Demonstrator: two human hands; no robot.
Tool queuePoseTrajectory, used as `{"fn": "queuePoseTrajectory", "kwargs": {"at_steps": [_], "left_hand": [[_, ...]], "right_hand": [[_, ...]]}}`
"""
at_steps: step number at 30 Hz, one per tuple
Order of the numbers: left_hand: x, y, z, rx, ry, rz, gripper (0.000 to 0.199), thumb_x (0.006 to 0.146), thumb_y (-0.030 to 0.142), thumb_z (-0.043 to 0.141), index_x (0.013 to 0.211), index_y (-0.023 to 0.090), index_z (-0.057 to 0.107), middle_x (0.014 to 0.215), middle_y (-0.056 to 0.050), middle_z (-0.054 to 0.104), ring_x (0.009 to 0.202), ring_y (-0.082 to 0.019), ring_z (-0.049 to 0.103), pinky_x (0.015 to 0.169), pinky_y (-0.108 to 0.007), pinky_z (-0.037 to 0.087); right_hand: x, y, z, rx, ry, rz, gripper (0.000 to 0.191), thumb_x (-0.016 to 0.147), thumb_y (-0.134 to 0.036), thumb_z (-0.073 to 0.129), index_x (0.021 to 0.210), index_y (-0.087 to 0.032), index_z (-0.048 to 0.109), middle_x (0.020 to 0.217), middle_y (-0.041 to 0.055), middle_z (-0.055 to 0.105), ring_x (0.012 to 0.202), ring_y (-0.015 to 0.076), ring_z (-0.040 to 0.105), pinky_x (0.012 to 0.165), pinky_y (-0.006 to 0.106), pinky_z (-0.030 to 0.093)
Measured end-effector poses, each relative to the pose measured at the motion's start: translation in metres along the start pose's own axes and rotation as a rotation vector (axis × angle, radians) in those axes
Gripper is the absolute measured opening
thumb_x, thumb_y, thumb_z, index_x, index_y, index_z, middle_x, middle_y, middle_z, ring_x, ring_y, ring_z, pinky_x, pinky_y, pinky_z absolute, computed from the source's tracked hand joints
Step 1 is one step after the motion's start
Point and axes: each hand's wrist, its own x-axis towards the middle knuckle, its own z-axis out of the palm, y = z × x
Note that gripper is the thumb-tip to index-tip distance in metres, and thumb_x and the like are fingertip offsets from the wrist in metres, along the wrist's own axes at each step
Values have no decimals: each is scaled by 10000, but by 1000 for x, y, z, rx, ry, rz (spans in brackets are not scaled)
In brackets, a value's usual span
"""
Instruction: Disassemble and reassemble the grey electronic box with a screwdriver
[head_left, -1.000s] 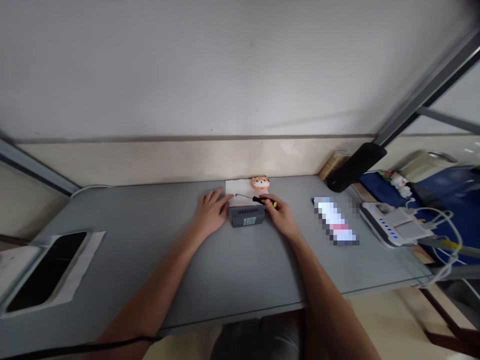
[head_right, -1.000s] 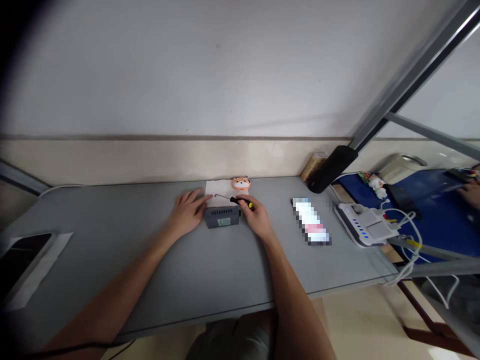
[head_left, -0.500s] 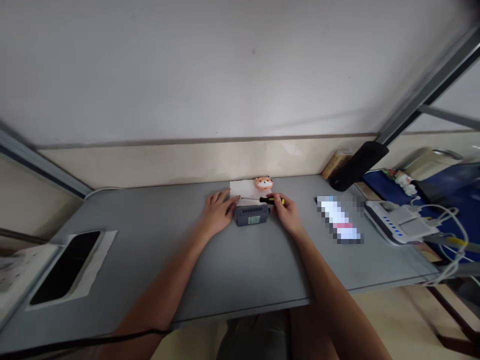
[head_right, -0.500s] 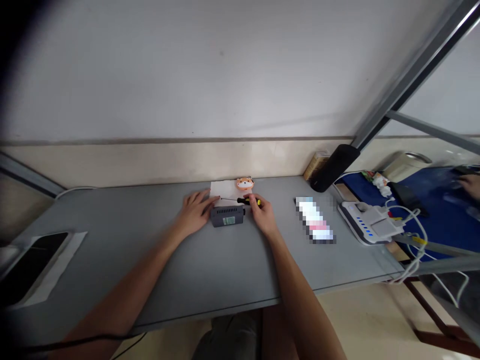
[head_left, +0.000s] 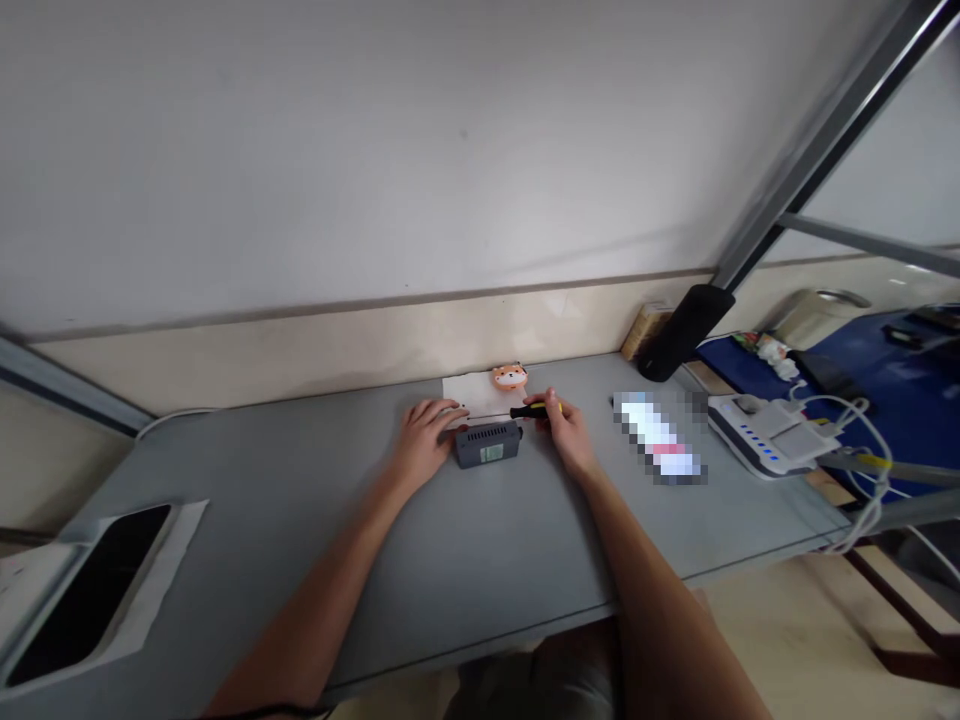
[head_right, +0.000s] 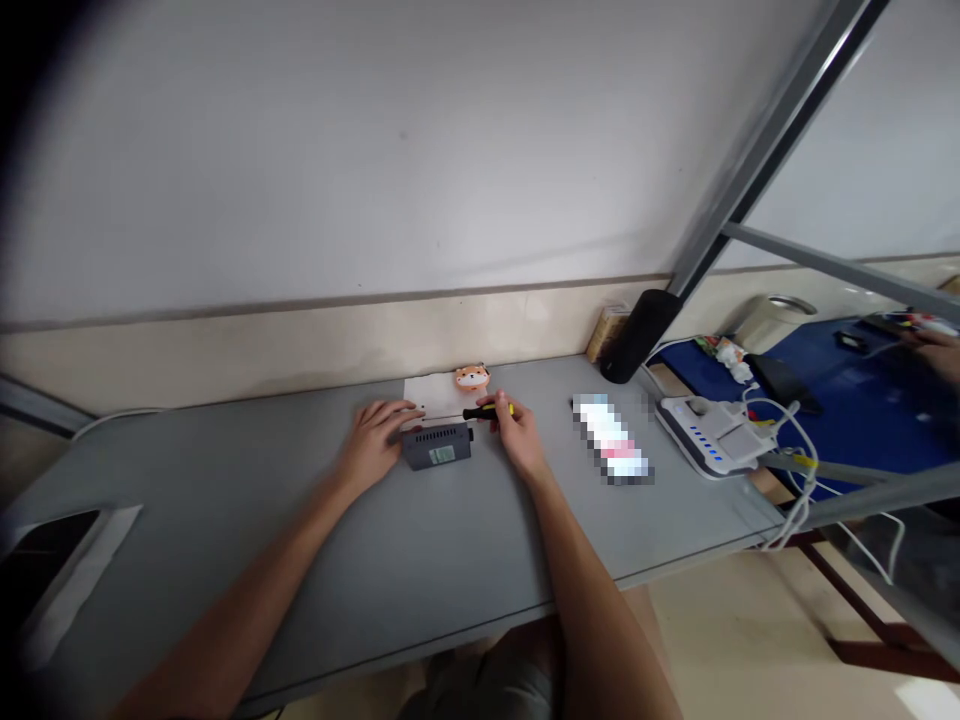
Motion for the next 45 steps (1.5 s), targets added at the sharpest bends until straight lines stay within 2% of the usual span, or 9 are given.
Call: {"fn": "queuePoseTrajectory", "kwargs": {"at_steps": [8, 16, 28, 35, 39, 45], "left_hand": [[2, 1, -2, -47, 7, 1, 330, 897, 39, 543, 1050, 236, 760, 1050, -73, 756, 1014, -243, 643, 868, -393, 532], [3, 3, -4, -123, -42, -24, 331, 898, 26, 556, 1061, 238, 750, 1065, -60, 732, 1028, -229, 644, 907, -395, 542], [0, 2, 1, -161, 72, 62, 357, 874, -14, 556, 1066, 230, 733, 1037, -57, 723, 1001, -221, 666, 873, -364, 558], [1, 2, 3, -192, 87, 49, 342, 882, -3, 560, 1049, 234, 741, 1040, -54, 724, 1010, -211, 677, 892, -361, 563], [1, 2, 5, -197, 107, 63, 341, 883, -8, 563, 1037, 235, 746, 1020, -47, 727, 973, -201, 686, 878, -358, 570], [1, 4, 6, -225, 111, 13, 317, 899, 15, 584, 1038, 242, 757, 1023, -49, 731, 1003, -202, 690, 903, -354, 573]], "right_hand": [[1, 2, 0, 25, -15, 3, 755, 669, -958, 565, 733, -241, 794, 591, 9, 681, 539, 155, 497, 552, 301, 387], [-1, -2, -2, -39, -51, 20, 764, 717, -953, 520, 781, -238, 782, 639, 29, 685, 583, 176, 515, 593, 325, 421], [0, 0, -3, 2, -46, 20, 780, 666, -976, 541, 748, -237, 774, 595, 14, 658, 542, 158, 481, 563, 315, 394], [0, 0, -3, 20, 0, 33, 790, 660, -984, 534, 736, -233, 766, 579, 15, 661, 537, 158, 497, 549, 308, 411], [0, -1, -2, 20, -15, 46, 785, 672, -976, 537, 747, -229, 766, 586, 22, 667, 542, 160, 500, 555, 309, 416], [-1, -5, -2, -3, 36, 63, 803, 653, -992, 519, 738, -233, 767, 565, 20, 650, 532, 163, 479, 535, 310, 386]]}}
